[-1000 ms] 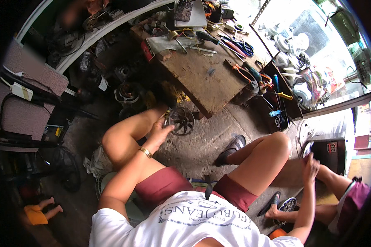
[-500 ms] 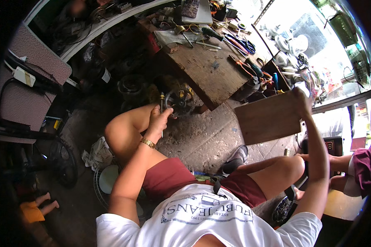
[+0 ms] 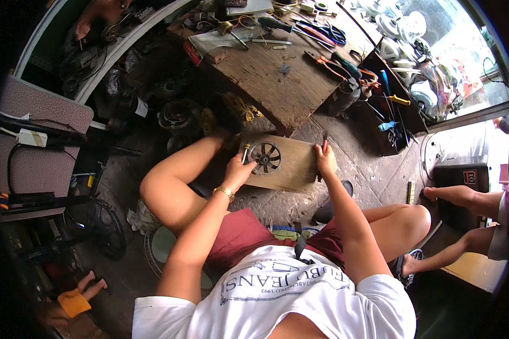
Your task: The person disassembles and repairs an electric motor by hand while sitting on the floor, using a hammer to tap components into place and a screwdriver to work on internal parts.
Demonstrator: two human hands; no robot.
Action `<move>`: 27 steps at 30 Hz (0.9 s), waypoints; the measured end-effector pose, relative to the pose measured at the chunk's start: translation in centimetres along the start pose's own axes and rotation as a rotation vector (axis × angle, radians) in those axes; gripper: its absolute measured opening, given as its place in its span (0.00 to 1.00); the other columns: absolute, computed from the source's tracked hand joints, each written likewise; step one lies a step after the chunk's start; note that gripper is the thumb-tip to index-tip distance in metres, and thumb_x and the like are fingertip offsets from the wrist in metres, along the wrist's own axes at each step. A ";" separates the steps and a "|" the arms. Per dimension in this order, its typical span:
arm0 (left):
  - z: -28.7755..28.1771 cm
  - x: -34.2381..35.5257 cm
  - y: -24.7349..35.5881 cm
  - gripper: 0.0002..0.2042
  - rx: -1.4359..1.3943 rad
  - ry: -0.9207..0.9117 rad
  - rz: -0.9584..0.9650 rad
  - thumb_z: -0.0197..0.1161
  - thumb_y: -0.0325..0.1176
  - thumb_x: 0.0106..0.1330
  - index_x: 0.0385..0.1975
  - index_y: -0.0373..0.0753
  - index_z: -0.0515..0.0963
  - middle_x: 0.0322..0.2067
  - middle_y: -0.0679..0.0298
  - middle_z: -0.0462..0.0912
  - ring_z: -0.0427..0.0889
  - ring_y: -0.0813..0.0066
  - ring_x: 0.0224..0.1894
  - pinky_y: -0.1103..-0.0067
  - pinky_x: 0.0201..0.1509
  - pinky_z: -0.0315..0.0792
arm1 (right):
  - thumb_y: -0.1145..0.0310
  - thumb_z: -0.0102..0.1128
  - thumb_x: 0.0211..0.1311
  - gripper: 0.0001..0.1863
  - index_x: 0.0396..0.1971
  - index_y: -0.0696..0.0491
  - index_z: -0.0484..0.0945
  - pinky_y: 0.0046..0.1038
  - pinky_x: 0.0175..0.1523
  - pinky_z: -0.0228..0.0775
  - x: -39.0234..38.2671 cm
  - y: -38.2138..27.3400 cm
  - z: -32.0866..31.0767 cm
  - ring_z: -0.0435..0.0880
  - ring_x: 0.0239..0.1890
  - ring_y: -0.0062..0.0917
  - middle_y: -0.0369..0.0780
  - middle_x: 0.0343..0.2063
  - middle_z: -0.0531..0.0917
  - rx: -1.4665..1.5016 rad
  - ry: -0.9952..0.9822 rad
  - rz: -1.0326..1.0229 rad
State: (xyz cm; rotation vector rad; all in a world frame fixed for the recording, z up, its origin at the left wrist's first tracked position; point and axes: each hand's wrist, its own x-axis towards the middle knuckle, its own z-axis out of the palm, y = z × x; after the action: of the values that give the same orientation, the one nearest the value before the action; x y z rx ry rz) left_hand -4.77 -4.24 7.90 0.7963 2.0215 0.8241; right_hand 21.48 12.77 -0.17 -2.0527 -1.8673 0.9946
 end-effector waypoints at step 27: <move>9.1 3.3 -0.9 0.31 0.183 0.155 0.177 0.68 0.48 0.51 0.50 0.35 0.69 0.29 0.59 0.80 0.80 0.63 0.34 0.70 0.39 0.73 | 0.60 0.48 0.65 0.15 0.38 0.58 0.71 0.37 0.45 0.65 -7.5 -2.5 1.6 0.76 0.37 0.42 0.49 0.32 0.78 0.551 0.287 -0.071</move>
State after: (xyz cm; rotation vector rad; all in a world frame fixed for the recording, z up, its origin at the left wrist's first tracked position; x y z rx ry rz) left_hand 1.08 0.19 1.46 1.0547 2.2101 0.8293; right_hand 18.67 5.71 2.64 -1.6818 -1.3259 0.9941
